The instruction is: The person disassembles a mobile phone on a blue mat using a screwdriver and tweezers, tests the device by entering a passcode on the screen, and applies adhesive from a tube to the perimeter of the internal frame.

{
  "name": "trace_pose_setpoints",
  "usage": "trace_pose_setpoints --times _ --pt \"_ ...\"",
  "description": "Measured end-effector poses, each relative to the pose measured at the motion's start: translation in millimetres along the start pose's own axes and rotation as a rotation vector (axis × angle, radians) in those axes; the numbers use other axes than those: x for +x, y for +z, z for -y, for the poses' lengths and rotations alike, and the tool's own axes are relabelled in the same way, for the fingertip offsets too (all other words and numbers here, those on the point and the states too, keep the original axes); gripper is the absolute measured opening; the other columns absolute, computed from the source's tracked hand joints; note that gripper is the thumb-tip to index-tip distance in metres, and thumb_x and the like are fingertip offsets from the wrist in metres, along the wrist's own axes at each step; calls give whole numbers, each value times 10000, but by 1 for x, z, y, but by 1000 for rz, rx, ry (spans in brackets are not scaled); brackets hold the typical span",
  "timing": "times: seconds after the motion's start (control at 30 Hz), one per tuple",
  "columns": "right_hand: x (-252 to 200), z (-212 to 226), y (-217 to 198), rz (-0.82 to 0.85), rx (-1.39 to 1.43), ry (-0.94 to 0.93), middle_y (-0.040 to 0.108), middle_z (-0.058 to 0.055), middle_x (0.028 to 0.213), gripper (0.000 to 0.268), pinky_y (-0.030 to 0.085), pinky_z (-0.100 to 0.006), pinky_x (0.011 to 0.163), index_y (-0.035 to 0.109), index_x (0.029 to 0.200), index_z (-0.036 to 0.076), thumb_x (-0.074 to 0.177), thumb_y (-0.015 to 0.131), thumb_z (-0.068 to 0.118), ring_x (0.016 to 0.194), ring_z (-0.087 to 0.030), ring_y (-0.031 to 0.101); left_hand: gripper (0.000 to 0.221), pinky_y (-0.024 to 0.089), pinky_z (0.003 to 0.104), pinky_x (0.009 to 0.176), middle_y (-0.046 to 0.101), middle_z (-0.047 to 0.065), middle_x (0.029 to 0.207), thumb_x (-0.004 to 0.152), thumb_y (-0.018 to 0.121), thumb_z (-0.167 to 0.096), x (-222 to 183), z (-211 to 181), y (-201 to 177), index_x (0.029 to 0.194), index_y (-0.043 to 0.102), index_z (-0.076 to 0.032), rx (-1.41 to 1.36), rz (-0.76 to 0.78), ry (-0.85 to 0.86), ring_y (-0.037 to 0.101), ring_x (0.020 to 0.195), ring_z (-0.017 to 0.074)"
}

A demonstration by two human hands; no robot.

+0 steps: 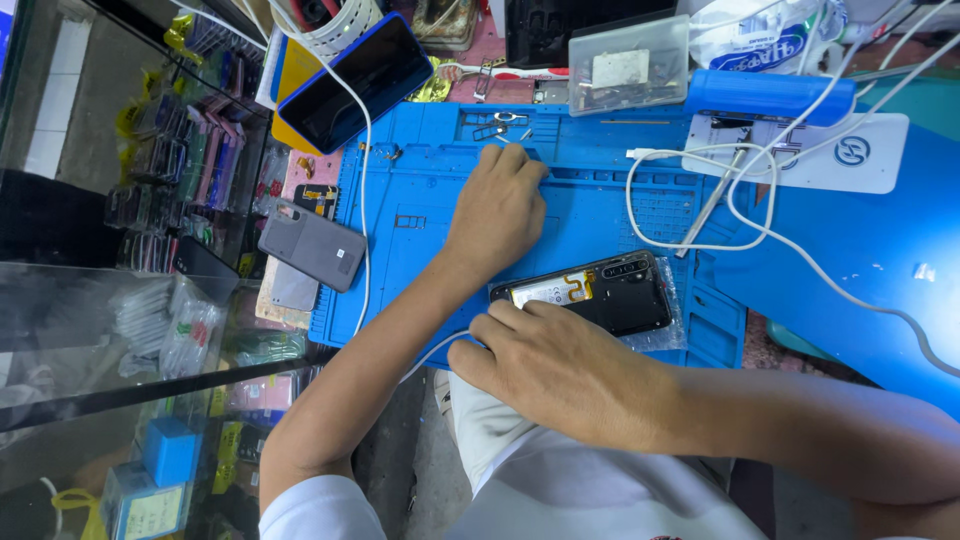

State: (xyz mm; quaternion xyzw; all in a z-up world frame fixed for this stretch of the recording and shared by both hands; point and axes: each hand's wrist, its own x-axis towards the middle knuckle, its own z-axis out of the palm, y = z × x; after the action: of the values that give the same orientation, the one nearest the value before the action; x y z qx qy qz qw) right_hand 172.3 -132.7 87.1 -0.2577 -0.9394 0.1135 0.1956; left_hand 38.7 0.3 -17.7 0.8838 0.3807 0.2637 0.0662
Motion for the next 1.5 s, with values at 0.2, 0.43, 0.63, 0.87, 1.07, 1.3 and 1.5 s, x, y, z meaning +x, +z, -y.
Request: trace_pose_setpoints --times 0.2,0.43,0.63,0.87,1.07,1.3,1.5 --pt "5 -6 2 52 95 -3 623 -101 828 159 536 -390 754 566 971 19 848 598 116 845 -253 633 269 472 416 882 606 92 982 816 667 4 4 13 -13 1053 752 -93 -102 61 -13 538 962 310" --pt "-1 -5 -5 130 -83 24 625 -92 790 116 546 -395 711 554 917 55 832 598 121 807 -242 635 307 439 436 840 564 101 1049 783 733 -77 1 36 -42 1087 729 -119 319 31 176 525 1024 299" --pt "6 -8 11 82 -60 -47 626 -107 801 98 550 -376 693 553 910 53 872 613 119 841 -249 633 431 444 448 848 614 89 1092 875 669 -19 -47 22 -81 1297 705 -97 154 -13 -3 539 1018 298" --pt "2 0 16 111 -57 72 655 -112 799 167 561 -418 739 563 981 48 873 636 152 860 -274 681 751 336 528 1073 542 211 1422 720 762 -235 -130 -55 -96 1406 558 -9 -155 136 -130 470 1293 420" --pt "5 -1 7 456 -68 386 686 -104 903 419 580 -390 770 529 1291 60 1042 583 393 887 -251 722 797 281 574 1133 539 162 1470 771 824 -416 -139 -57 -71 1401 538 -20 -147 82 -143 485 1354 329" --pt "6 16 -6 32 67 261 664 -166 881 268 532 -459 642 637 1064 4 913 729 205 762 -356 667 799 290 552 1143 543 166 1449 762 840 -430 -145 -55 -66 1364 534 -2 -148 50 -137 497 1327 330" --pt "6 9 2 48 72 231 680 -150 902 232 544 -437 674 617 994 -3 928 742 182 792 -327 680 815 289 546 1150 537 171 1457 774 840 -435 -147 -53 -63 1378 525 12 -168 30 -146 489 1333 336"
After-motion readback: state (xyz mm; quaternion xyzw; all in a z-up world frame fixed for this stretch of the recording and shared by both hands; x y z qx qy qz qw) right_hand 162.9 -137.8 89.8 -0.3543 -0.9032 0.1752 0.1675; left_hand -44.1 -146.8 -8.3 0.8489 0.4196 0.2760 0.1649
